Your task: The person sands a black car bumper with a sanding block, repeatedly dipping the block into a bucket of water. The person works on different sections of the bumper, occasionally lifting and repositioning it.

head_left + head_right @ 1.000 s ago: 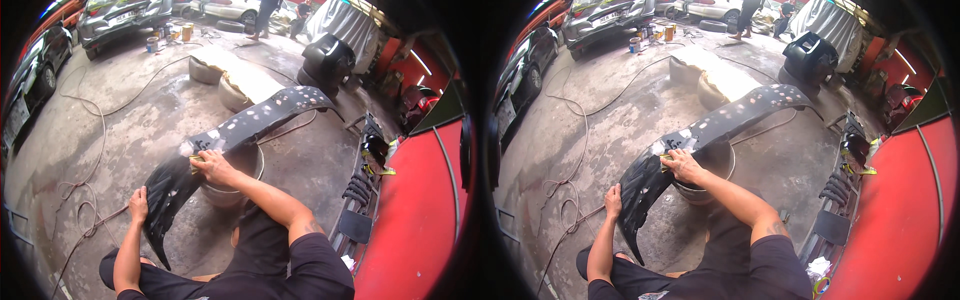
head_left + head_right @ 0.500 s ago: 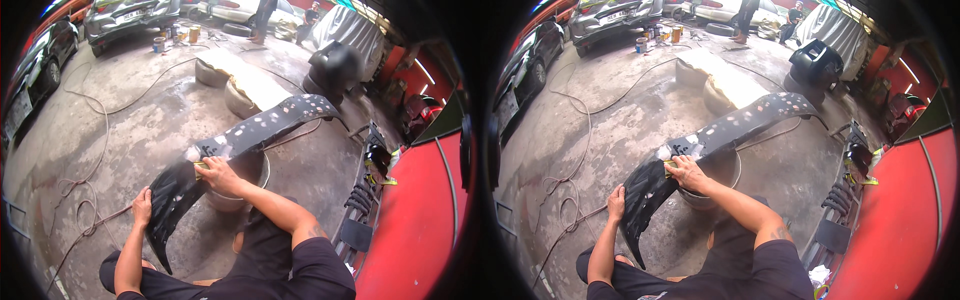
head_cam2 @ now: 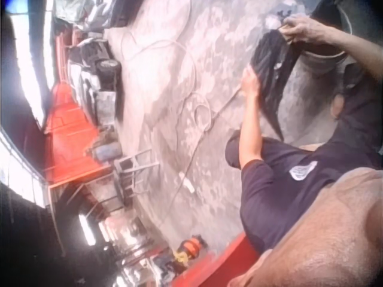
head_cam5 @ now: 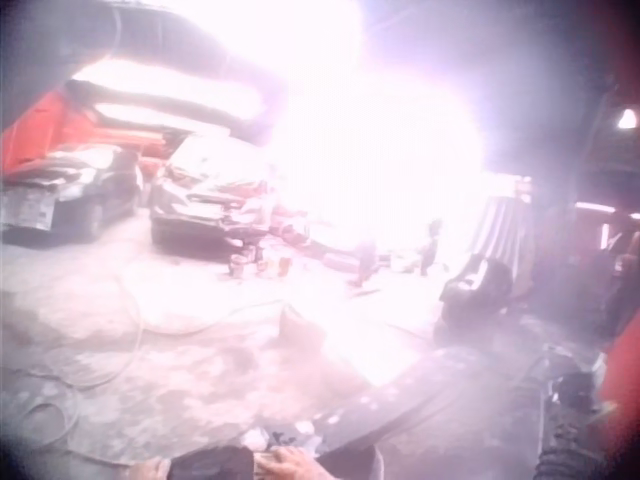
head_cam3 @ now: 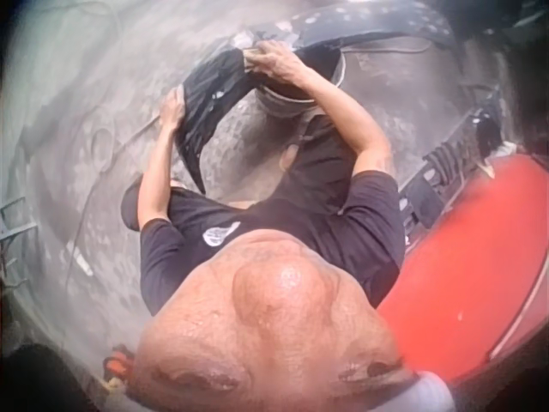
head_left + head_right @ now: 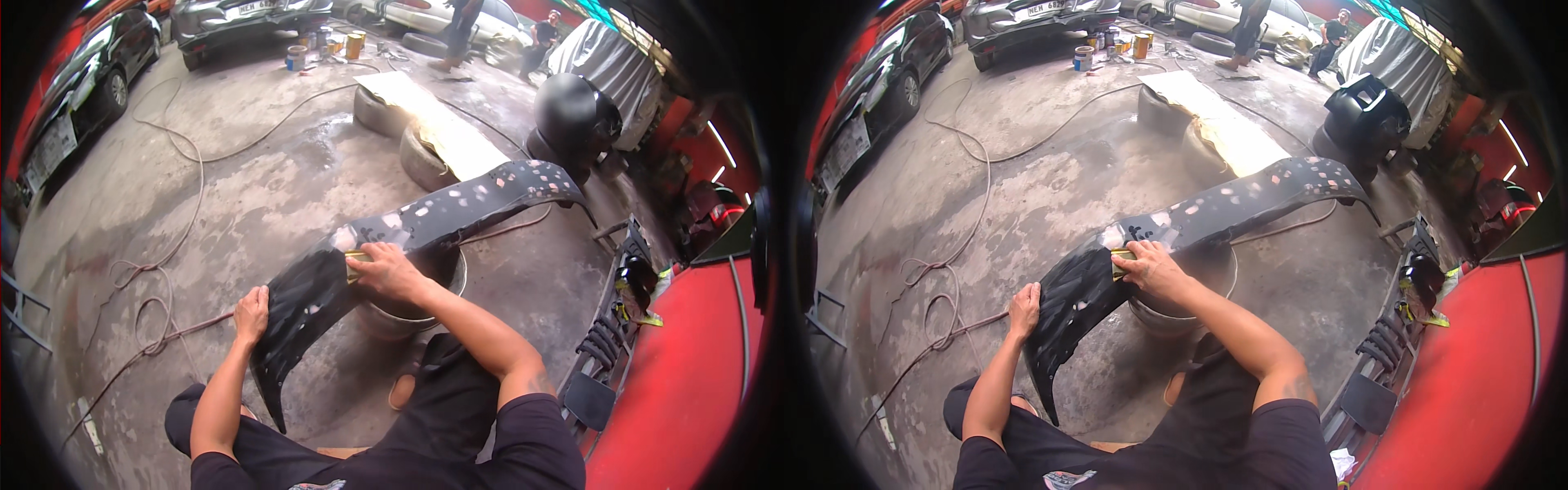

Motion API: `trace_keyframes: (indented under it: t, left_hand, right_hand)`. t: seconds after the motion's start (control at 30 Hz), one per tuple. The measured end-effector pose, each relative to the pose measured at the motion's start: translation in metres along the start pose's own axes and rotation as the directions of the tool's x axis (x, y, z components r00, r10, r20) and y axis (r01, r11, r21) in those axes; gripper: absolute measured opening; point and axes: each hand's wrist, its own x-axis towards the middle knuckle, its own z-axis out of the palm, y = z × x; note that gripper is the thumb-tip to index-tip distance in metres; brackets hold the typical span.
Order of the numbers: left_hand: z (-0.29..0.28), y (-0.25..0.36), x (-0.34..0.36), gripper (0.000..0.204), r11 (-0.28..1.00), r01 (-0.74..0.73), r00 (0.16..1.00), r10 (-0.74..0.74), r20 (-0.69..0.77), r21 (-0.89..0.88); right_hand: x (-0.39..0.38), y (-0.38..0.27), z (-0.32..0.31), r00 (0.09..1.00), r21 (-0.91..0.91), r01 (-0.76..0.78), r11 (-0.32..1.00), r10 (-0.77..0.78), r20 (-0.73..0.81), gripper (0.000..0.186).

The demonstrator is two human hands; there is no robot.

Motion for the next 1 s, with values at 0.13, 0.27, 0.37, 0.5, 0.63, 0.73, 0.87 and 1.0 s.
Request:
trace_keyframes:
  t: [0.13,0.27,0.37,0.5,0.63,0.73,0.87,1.0]
  left_hand:
    - [-0.007,0.007,0.005,0.045,0.999,0.035,0.998,-0.035,0.046,0.009]
    - [-0.016,0.016,-0.001,0.048,0.999,-0.019,0.997,0.021,0.075,-0.026]
    - [-0.006,0.0,0.004,0.062,0.998,0.06,0.997,-0.06,0.046,-0.004]
    - [-0.004,0.002,0.006,0.065,0.996,0.091,0.993,-0.092,0.073,0.01]
    - [-0.002,0.002,0.005,0.068,0.993,0.11,0.993,-0.113,0.044,0.05]
    - [-0.003,0.002,0.006,0.071,0.99,0.142,0.988,-0.142,0.062,0.013]
    - [-0.011,0.004,0.006,0.073,0.992,0.125,0.989,-0.125,0.077,0.013]
    - [0.003,0.003,0.007,0.07,0.996,0.086,0.996,-0.087,0.035,0.035]
  right_hand:
    - [-0.005,-0.004,0.008,0.993,0.033,0.004,0.999,0.0,-0.118,0.061]
    - [-0.007,-0.005,0.003,0.993,0.057,0.007,0.998,0.0,-0.117,0.056]
    - [-0.015,0.007,-0.013,0.991,0.025,-0.056,0.998,0.059,-0.118,0.055]
    - [-0.027,0.026,-0.019,0.977,0.033,-0.123,0.992,0.127,-0.169,0.052]
    - [-0.017,-0.02,-0.001,0.986,0.041,-0.067,0.997,0.073,-0.149,0.049]
    - [-0.009,-0.049,0.01,0.997,0.076,0.039,0.996,-0.034,-0.074,0.053]
    - [-0.017,-0.003,-0.016,0.997,0.087,-0.054,0.995,0.059,-0.058,0.056]
    - [-0.034,0.013,-0.015,0.983,-0.028,-0.107,0.994,0.102,-0.155,0.053]
